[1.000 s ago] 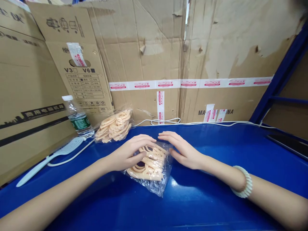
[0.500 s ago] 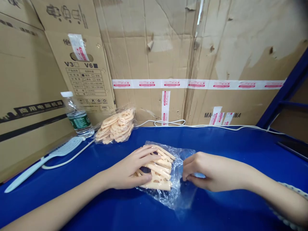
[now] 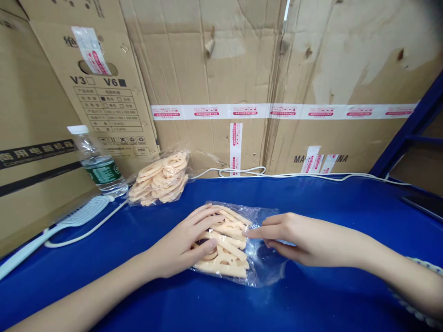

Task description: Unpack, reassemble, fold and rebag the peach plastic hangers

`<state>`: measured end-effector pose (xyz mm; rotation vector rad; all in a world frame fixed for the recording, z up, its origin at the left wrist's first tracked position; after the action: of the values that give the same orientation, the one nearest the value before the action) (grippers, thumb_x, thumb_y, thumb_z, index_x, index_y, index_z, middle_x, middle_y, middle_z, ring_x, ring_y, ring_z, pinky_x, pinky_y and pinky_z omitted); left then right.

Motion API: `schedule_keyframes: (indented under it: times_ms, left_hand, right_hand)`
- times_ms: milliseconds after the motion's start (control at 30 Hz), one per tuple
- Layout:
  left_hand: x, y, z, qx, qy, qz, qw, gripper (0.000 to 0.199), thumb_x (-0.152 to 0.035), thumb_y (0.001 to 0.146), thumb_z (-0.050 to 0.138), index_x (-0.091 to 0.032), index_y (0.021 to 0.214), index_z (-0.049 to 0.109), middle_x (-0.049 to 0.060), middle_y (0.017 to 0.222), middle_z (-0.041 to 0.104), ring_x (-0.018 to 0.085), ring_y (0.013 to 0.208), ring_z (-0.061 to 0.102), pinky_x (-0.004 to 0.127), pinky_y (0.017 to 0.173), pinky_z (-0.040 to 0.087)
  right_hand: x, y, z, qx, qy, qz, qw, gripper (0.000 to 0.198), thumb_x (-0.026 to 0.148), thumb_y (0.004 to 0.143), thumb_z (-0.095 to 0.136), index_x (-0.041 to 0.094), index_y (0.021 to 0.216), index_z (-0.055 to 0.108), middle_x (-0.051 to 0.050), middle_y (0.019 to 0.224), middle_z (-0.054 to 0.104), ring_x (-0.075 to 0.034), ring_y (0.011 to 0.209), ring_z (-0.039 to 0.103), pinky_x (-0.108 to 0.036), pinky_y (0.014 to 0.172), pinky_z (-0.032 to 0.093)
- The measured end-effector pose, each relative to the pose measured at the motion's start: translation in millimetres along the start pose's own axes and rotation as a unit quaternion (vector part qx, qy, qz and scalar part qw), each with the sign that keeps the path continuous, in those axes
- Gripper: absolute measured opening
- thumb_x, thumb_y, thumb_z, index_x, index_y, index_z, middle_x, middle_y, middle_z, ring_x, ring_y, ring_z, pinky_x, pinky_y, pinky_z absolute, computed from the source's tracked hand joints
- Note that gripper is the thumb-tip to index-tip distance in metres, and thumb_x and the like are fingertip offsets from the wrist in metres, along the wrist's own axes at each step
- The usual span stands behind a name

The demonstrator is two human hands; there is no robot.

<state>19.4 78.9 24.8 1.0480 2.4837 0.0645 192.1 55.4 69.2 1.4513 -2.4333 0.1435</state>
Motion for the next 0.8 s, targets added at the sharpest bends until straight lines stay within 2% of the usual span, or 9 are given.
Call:
schedule_keyframes:
  times_ms: [167,233,367,433,533,633,700,800]
  left_hand:
    - [-1,0,-1,-0.006,0.005,0.001,1.000,0.047,-0.037,0.098,0.048,-0.027,0.144,0.042,0.006,0.156,0.035,0.031,0.147,0.020,0.054,0.117,0.025]
    - [-2,0,0,-0.006,0.007,0.001,1.000,0.048,-0.037,0.098,0.049,-0.027,0.144,0.042,0.007,0.156,0.035,0.031,0.147,0.020,0.054,0.117,0.026]
    - [-2,-2,1,-0.020,0.003,-0.001,1.000,0.047,-0.038,0.098,0.048,-0.027,0.143,0.042,0.006,0.156,0.034,0.031,0.147,0.020,0.054,0.118,0.025]
    - [-3,-3,1,-0.022,0.005,-0.005,1.000,0.047,-0.038,0.098,0.047,-0.026,0.143,0.042,0.006,0.157,0.033,0.031,0.147,0.019,0.054,0.118,0.025]
    - [-7,-4,4,-0.016,0.018,-0.012,1.000,0.047,-0.038,0.099,0.044,-0.025,0.143,0.041,0.007,0.157,0.032,0.031,0.147,0.018,0.054,0.118,0.026]
    - [-10,-5,5,-0.026,0.035,-0.024,0.999,0.047,-0.040,0.099,0.045,-0.025,0.143,0.042,0.008,0.156,0.034,0.032,0.147,0.019,0.055,0.116,0.029]
    - [-12,-5,6,-0.034,0.045,-0.031,0.998,0.047,-0.040,0.098,0.045,-0.024,0.142,0.043,0.008,0.155,0.035,0.034,0.146,0.020,0.055,0.115,0.031]
    - [-13,-6,9,-0.048,0.055,-0.033,0.997,0.047,-0.041,0.097,0.046,-0.025,0.141,0.044,0.009,0.153,0.037,0.035,0.145,0.023,0.057,0.115,0.031]
  right_hand:
    - [1,5,0,-0.035,0.084,-0.037,0.995,0.043,0.010,0.098,0.039,0.025,0.133,0.057,-0.009,0.118,0.066,-0.019,0.107,0.063,-0.030,0.090,0.048]
    - [0,6,2,-0.055,0.089,-0.051,0.993,0.037,0.014,0.099,0.040,0.024,0.130,0.060,-0.010,0.118,0.067,-0.019,0.108,0.063,-0.031,0.091,0.048]
    - [-3,9,9,-0.090,0.074,-0.060,0.991,0.029,0.024,0.100,0.047,0.021,0.123,0.064,-0.009,0.100,0.069,-0.017,0.089,0.064,-0.026,0.079,0.048]
    - [-5,11,15,-0.088,0.077,-0.042,0.992,0.029,0.029,0.098,0.050,0.019,0.122,0.063,-0.006,0.090,0.068,-0.016,0.080,0.062,-0.024,0.072,0.046]
    - [-7,13,25,-0.078,0.072,0.016,0.994,0.020,0.033,0.095,0.056,0.017,0.100,0.067,-0.002,0.073,0.062,-0.014,0.066,0.055,-0.023,0.062,0.041]
    - [-8,15,32,-0.076,0.068,0.090,0.991,0.024,0.037,0.091,0.059,0.017,0.080,0.063,0.003,0.059,0.052,-0.011,0.052,0.043,-0.023,0.052,0.033]
    - [-8,15,32,-0.090,0.062,0.127,0.986,0.025,0.040,0.088,0.062,0.017,0.081,0.063,0.004,0.057,0.050,-0.010,0.049,0.038,-0.023,0.049,0.029]
    - [-7,15,33,-0.091,0.050,0.154,0.983,0.033,0.047,0.081,0.067,0.016,0.091,0.064,0.001,0.062,0.056,-0.011,0.050,0.041,-0.023,0.049,0.026]
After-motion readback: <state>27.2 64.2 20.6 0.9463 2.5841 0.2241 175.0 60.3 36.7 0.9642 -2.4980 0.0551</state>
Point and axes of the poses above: each hand's wrist, its own y-axis towards the middle knuckle, its own z-axis out of the palm, x = y × z, the point moved 8 cm from there along y, towards the middle knuckle
